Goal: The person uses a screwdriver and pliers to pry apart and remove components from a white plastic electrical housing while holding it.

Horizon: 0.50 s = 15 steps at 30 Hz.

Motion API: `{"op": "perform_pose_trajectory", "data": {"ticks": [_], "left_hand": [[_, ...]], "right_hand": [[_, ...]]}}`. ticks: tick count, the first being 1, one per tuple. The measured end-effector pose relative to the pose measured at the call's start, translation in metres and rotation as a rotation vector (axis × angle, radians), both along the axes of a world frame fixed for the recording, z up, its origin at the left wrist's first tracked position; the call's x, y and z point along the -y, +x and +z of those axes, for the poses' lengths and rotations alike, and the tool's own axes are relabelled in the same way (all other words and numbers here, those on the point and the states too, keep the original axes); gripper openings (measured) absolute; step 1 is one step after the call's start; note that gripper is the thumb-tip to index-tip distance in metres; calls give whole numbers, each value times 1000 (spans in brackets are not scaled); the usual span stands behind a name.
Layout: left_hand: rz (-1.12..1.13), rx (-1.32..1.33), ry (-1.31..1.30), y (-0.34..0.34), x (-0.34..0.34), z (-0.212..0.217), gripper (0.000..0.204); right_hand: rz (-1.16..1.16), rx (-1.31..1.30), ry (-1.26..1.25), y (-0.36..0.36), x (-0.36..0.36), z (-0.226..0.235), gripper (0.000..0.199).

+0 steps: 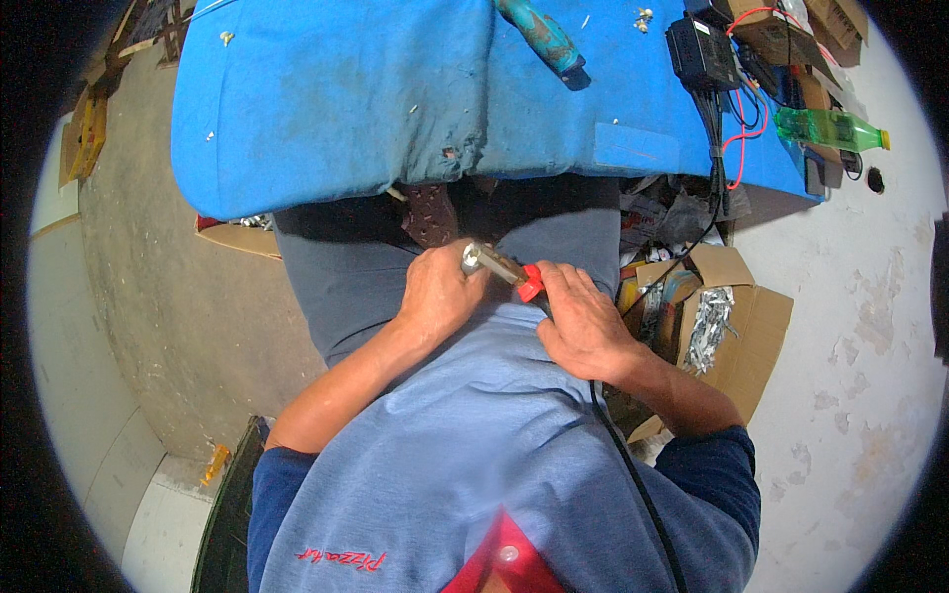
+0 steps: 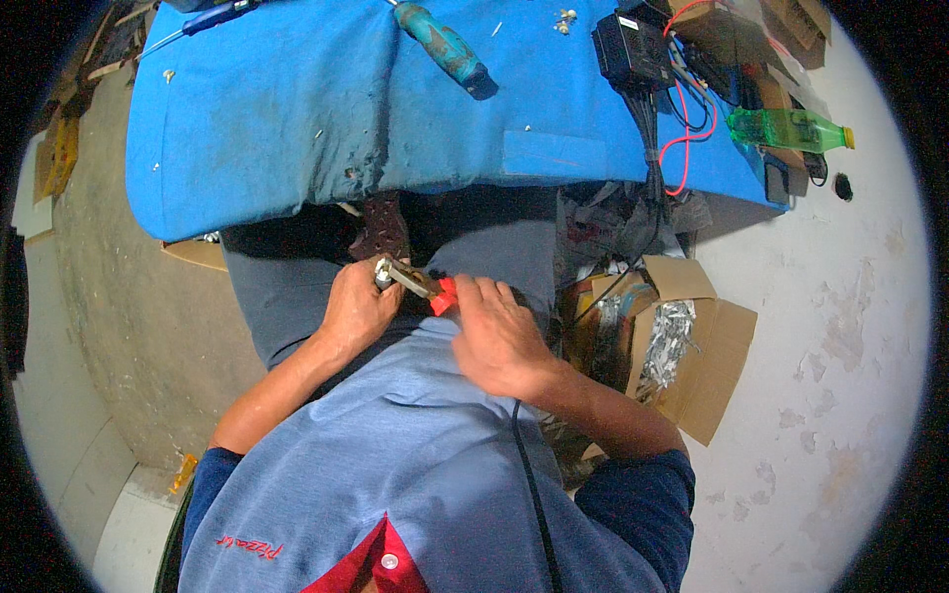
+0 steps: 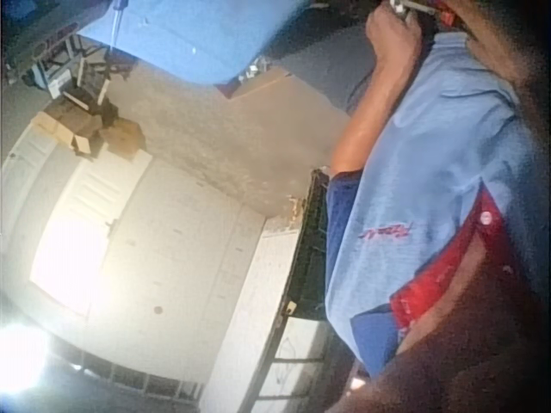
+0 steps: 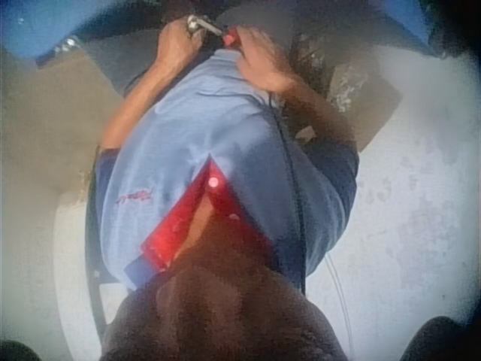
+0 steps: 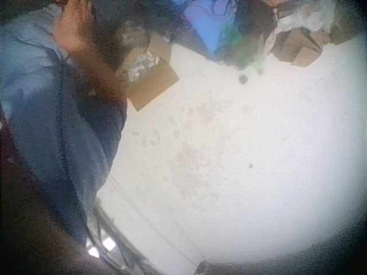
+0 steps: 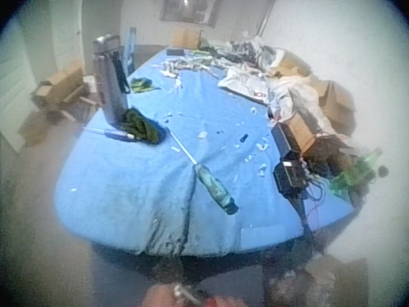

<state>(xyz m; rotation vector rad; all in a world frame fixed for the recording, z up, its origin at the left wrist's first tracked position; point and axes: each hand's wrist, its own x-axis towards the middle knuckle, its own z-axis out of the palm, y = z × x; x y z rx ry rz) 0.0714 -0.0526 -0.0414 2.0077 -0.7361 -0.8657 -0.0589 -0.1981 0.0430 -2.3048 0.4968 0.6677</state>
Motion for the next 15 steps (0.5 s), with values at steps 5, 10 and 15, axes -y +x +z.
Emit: {"op": "perform_pose_trajectory", "data": {"ticks": [5, 10, 15], "left_hand": [[5, -38, 20, -2, 0, 4, 15], [11, -22, 36, 0, 1, 4, 15], [4, 4, 10, 0, -3, -1, 14]], "right_hand": [[3, -15, -8, 0, 0, 1, 60], [-1, 28, -24, 0, -2, 1, 59], [69, 91, -107, 2, 1, -4, 59]]}}
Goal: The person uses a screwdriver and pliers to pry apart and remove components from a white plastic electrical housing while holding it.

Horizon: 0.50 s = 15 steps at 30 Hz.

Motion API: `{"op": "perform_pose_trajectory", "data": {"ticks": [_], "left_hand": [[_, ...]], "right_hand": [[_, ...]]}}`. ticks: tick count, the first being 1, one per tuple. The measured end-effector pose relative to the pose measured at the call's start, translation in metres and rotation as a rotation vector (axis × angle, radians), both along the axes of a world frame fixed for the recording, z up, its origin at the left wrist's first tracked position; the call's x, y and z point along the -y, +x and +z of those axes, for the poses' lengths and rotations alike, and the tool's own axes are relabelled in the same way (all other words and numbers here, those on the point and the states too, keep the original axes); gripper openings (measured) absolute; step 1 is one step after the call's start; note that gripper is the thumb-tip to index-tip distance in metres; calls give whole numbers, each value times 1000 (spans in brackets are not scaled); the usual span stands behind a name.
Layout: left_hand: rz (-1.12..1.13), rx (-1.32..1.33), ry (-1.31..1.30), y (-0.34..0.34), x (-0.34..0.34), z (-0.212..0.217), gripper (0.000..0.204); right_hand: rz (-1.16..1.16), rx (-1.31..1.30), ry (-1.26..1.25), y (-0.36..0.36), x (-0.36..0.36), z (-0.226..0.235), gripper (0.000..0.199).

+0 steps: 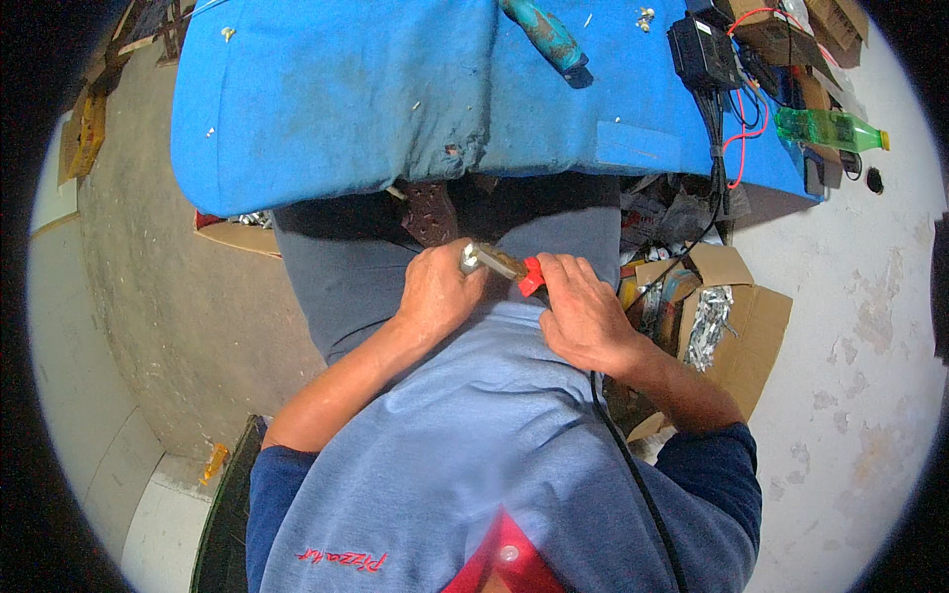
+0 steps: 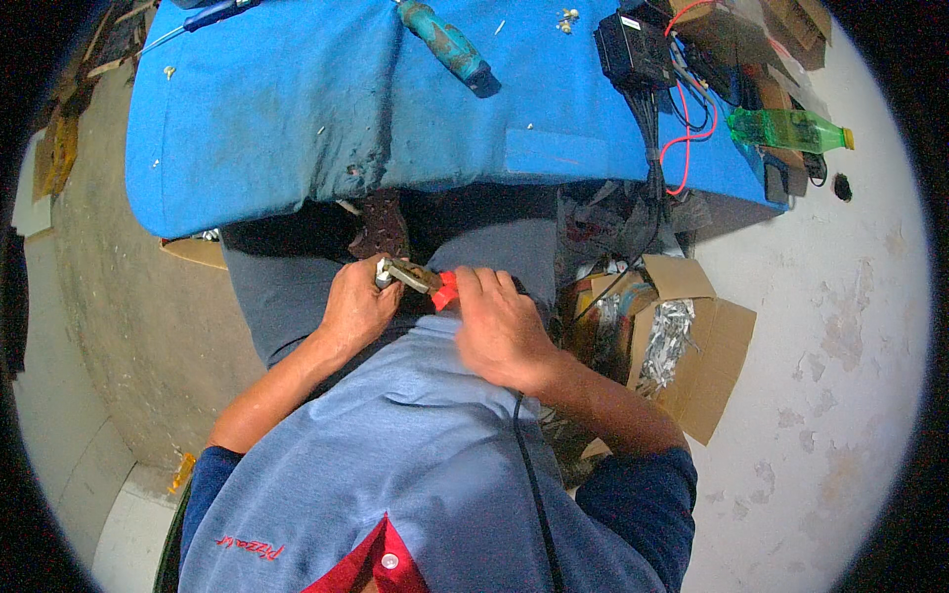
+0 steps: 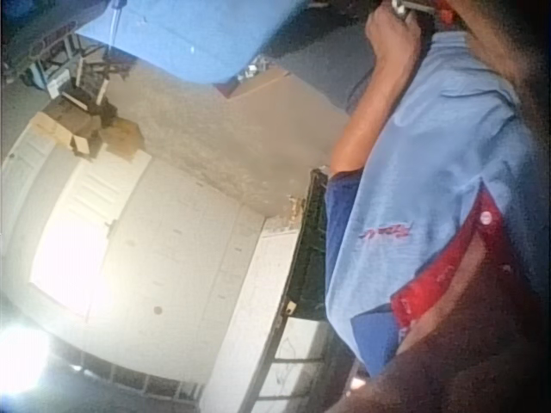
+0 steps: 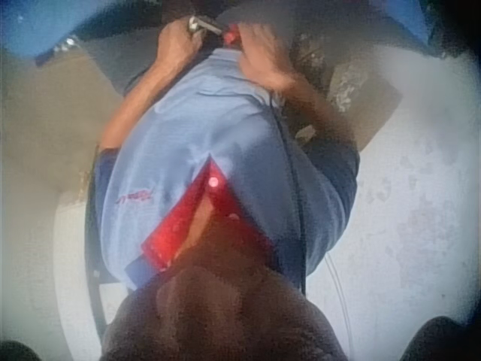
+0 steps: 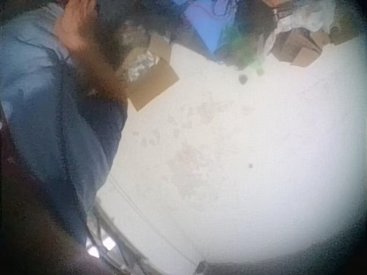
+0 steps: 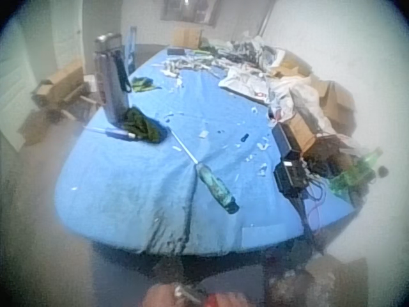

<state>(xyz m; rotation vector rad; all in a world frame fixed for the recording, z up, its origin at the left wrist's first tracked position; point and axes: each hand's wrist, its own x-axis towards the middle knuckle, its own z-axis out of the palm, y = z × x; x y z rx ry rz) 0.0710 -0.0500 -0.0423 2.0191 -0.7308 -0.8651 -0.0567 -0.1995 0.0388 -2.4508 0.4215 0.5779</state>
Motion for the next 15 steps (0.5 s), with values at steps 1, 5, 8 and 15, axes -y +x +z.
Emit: {"op": "perform_pose_trajectory", "data": {"ticks": [1, 5, 8, 15], "left_hand": [[-12, -9, 8, 2, 0, 2, 14], [-31, -78, 5, 4, -4, 3, 14], [-48, -101, 3, 5, -5, 3, 14], [-58, -129, -20, 8, -5, 8, 14]], "right_hand": [[11, 14, -5, -1, 1, -4, 59], [52, 92, -12, -2, 5, -11, 59], [51, 120, 13, -1, 6, -11, 58], [101, 166, -12, -1, 8, -17, 58]]}}
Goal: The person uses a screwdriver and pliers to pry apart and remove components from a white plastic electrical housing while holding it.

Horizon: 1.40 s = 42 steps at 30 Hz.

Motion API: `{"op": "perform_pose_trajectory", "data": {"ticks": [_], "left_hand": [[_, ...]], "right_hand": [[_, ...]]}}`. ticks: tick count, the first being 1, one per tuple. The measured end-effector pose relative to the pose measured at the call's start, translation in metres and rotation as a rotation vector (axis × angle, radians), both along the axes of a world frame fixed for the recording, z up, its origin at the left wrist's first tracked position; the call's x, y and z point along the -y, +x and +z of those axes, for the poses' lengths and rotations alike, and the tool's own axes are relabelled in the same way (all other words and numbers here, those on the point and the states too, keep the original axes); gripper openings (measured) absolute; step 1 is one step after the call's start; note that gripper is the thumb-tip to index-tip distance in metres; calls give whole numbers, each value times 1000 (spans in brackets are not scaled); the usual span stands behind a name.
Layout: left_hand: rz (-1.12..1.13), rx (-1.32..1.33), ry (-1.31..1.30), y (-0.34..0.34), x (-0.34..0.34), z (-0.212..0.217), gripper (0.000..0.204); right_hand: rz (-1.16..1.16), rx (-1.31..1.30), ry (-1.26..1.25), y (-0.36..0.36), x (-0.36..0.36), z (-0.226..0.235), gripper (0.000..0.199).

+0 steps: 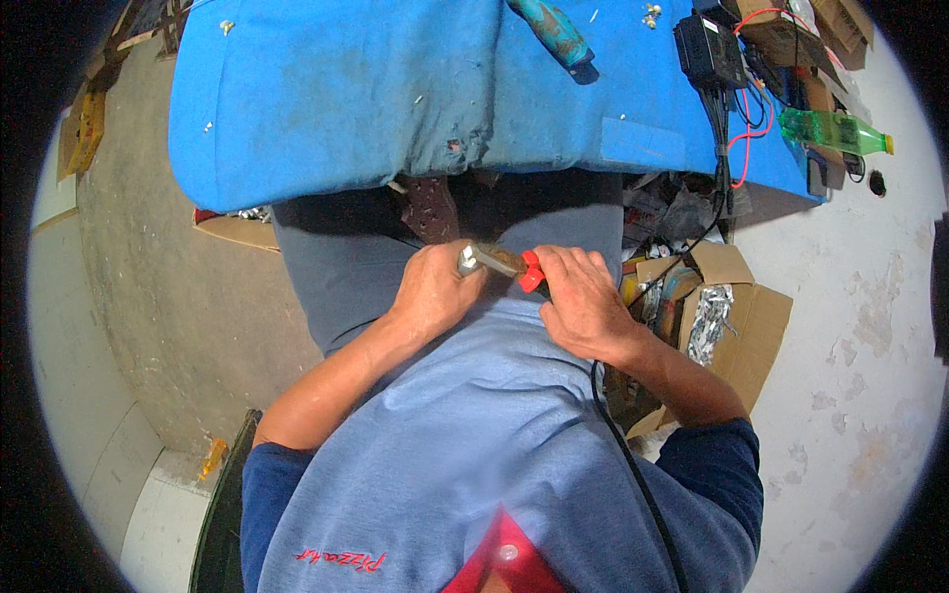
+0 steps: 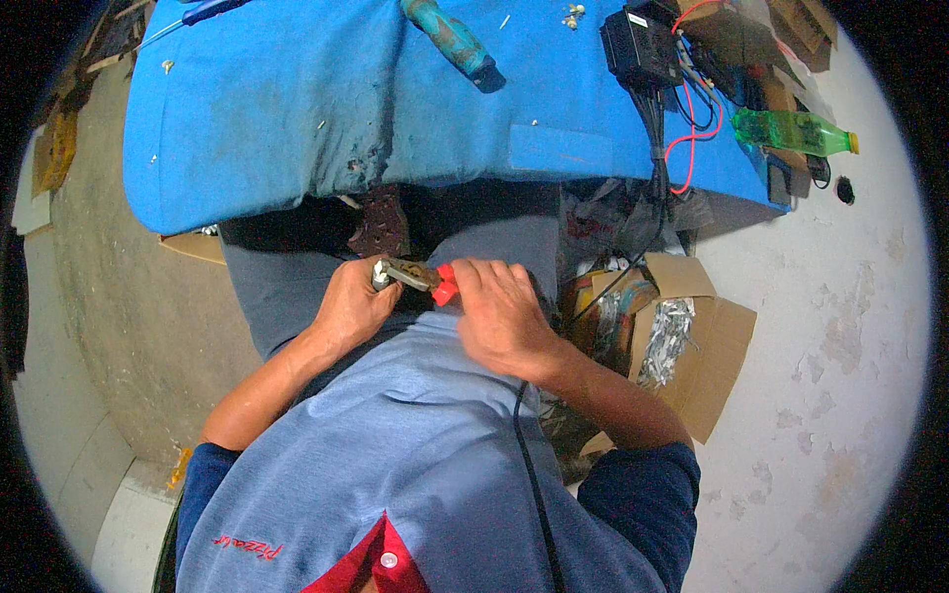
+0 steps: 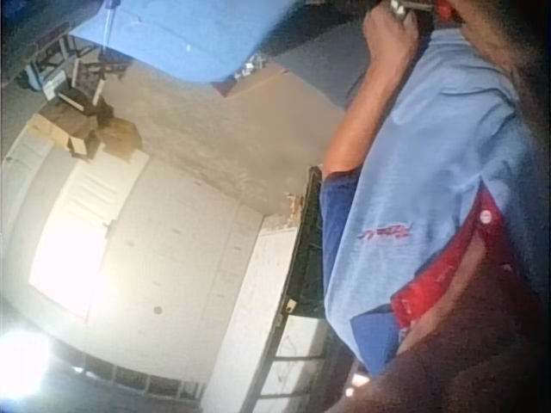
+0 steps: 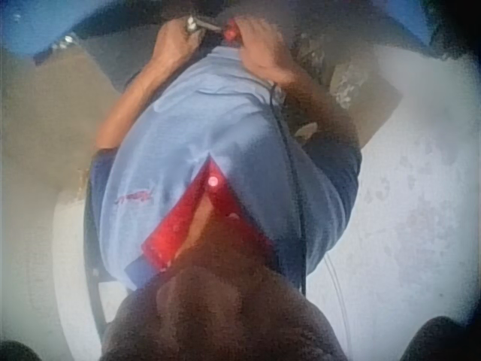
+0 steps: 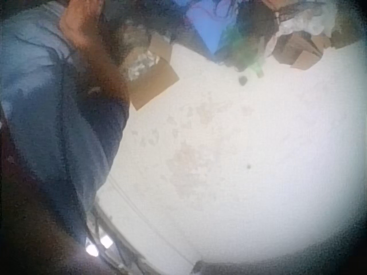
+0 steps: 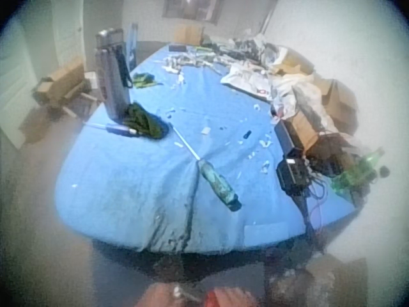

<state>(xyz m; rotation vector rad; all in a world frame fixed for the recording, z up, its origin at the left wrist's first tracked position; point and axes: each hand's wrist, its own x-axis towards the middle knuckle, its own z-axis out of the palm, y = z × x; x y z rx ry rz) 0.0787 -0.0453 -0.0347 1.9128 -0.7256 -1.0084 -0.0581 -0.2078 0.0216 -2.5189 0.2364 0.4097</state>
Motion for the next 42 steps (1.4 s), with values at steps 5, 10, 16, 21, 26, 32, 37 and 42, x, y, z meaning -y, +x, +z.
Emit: {"op": "perform_pose_trajectory", "data": {"ticks": [5, 10, 16, 21, 26, 32, 37, 42], "left_hand": [[3, -12, -16, -3, -2, -2, 13], [-3, -70, 24, 0, -2, 3, 15], [-19, -95, 50, 0, -4, 5, 17], [-40, -164, -21, -5, -8, 0, 17], [14, -267, -60, -19, -11, -11, 17], [-47, -275, -46, -14, -11, -9, 18], [-38, -258, -33, -12, -7, 3, 14], [14, -242, -78, -17, -8, -1, 15]], "right_hand": [[9, -31, 62, -2, 0, -6, 58], [-45, -91, 121, 0, -4, -4, 55], [-24, -126, 152, -1, -3, -9, 55], [-2, -3, 65, -1, -8, -7, 53], [-16, -86, 94, -1, -8, -1, 57], [10, -99, 155, 1, -2, -2, 57], [-20, 8, 154, -5, -4, -11, 57], [11, -22, 162, -7, -3, -18, 57]]}}
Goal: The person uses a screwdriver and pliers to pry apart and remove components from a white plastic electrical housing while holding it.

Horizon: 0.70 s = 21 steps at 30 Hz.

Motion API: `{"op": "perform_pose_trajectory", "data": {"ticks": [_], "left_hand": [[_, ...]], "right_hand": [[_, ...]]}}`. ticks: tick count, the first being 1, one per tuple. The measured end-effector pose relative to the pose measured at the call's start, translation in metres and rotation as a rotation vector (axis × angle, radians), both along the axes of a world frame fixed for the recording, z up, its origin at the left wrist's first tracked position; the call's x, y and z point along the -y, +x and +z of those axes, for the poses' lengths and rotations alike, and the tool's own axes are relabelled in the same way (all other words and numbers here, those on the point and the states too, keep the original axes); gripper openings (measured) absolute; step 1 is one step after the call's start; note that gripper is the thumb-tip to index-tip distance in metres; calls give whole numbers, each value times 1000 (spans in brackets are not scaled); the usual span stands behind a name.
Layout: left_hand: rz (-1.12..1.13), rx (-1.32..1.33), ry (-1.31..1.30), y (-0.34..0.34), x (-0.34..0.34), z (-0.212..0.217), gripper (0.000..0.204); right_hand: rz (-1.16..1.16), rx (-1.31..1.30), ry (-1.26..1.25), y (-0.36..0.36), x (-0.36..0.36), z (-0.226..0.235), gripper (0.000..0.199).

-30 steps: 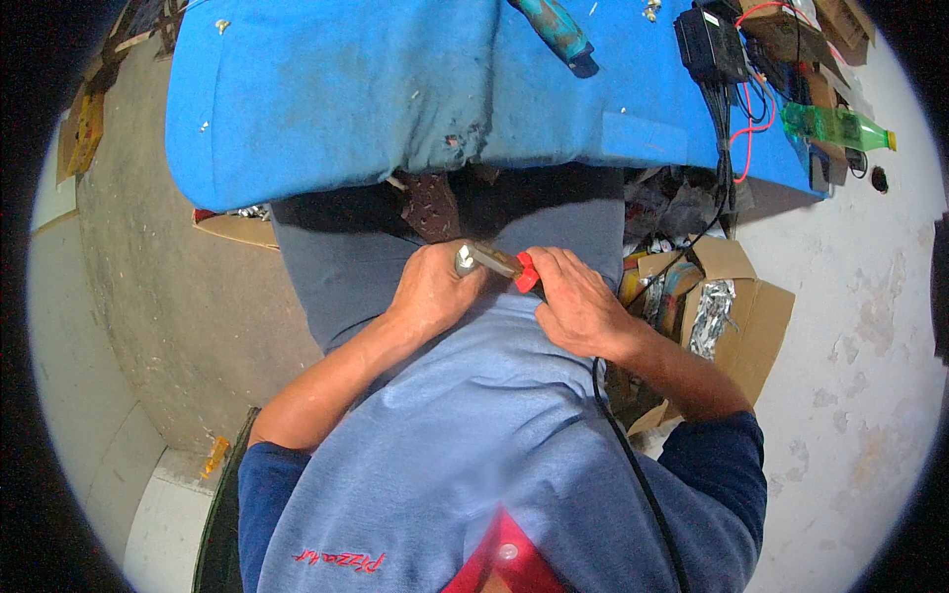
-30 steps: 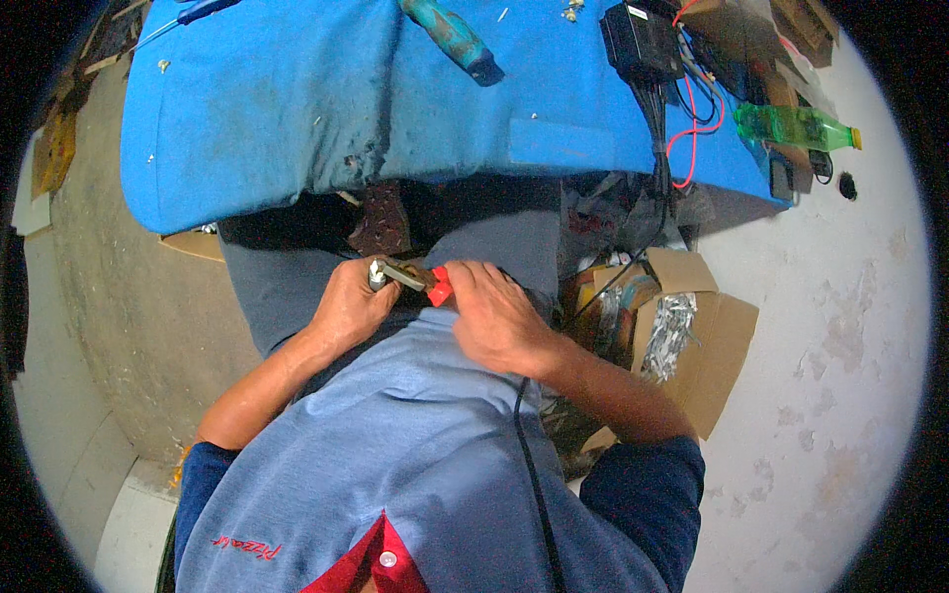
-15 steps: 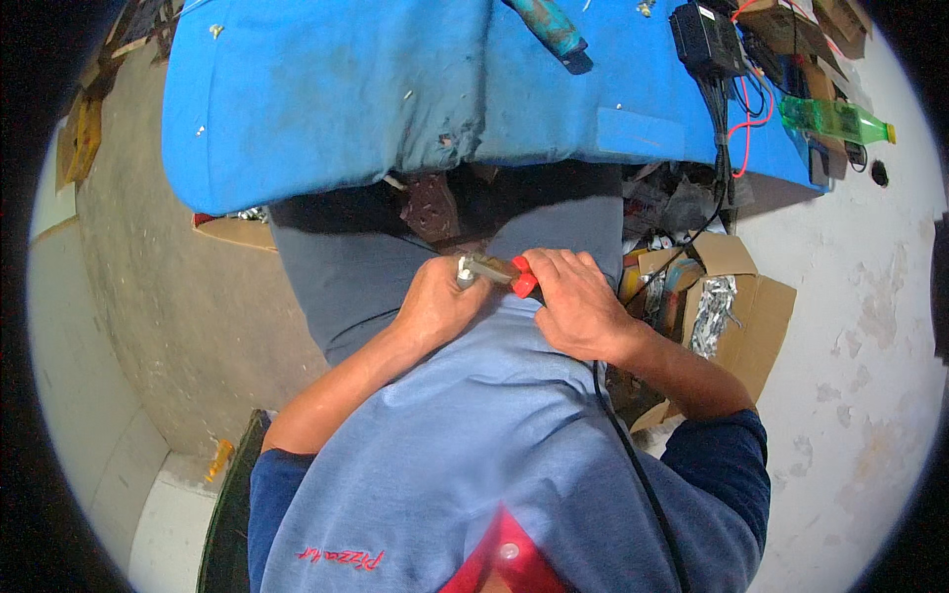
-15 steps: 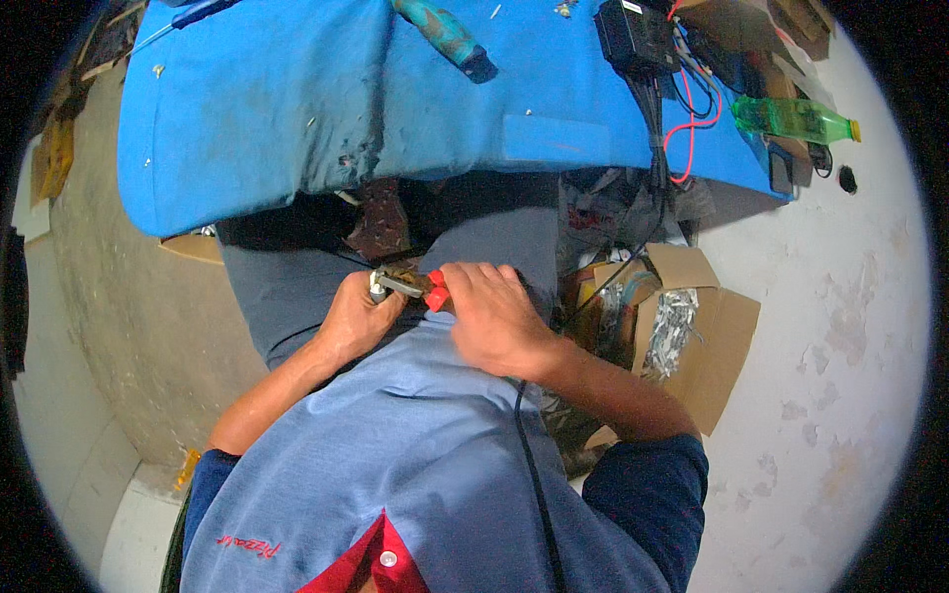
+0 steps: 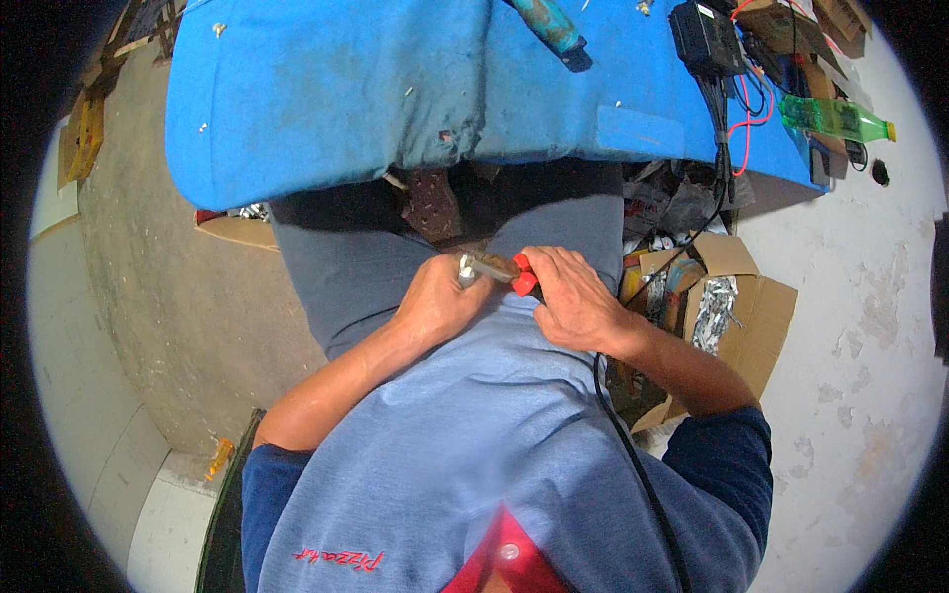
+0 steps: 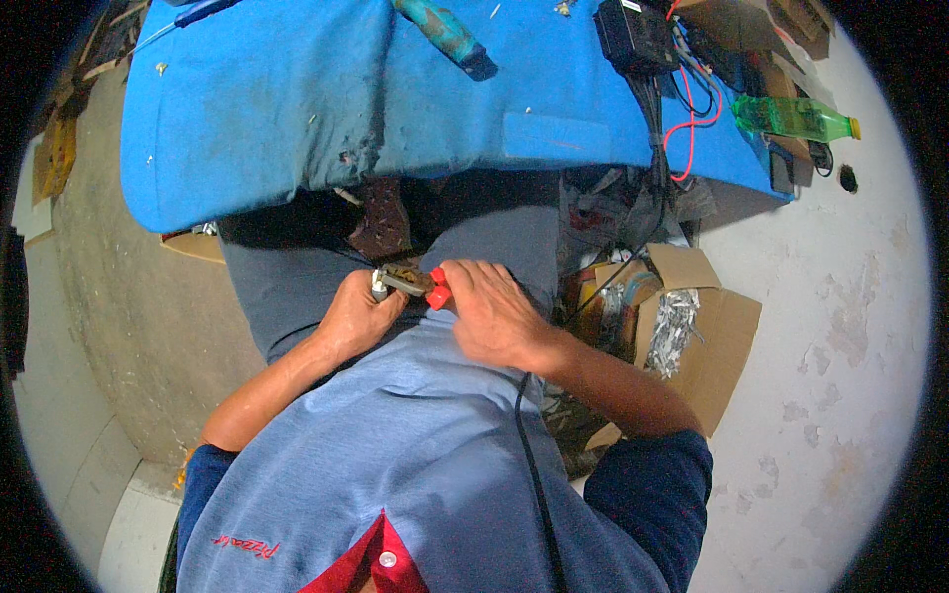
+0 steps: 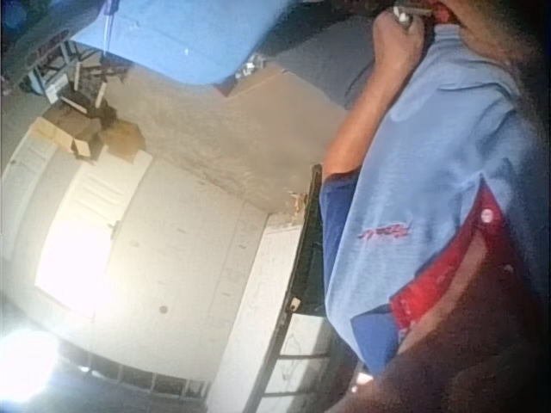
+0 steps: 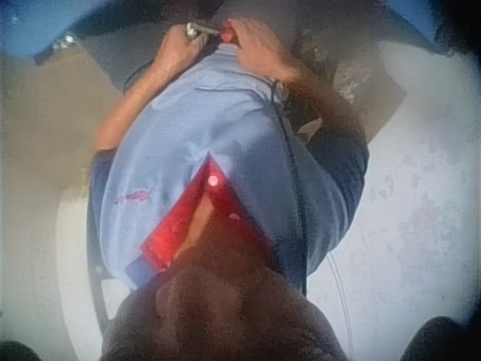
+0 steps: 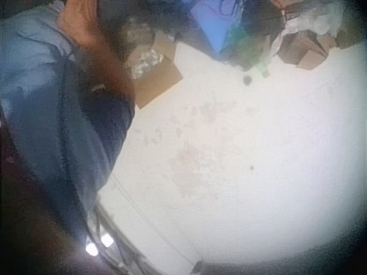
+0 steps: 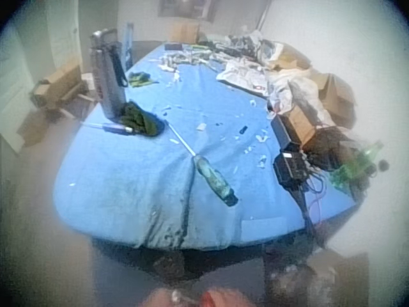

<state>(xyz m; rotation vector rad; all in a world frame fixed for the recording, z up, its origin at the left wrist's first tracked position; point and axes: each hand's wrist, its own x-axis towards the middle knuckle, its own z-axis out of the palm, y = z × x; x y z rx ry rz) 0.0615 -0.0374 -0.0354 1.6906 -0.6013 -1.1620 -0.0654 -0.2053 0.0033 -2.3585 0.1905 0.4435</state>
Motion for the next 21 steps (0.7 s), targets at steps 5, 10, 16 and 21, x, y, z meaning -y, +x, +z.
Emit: {"op": "perform_pose_trajectory", "data": {"ticks": [5, 10, 16, 21], "left_hand": [[-49, 61, 84, -1, -7, -1, 19], [-82, -45, 142, -5, -12, 1, 20], [-37, -179, 111, -6, -11, 10, 21], [38, -248, 22, -6, -8, 11, 20]], "right_hand": [[62, -26, 21, -2, 4, -16, 54], [88, 83, 40, -4, 5, -25, 53], [92, 187, 67, -2, 7, -24, 46], [20, 137, 144, 1, 4, -14, 49]]}}
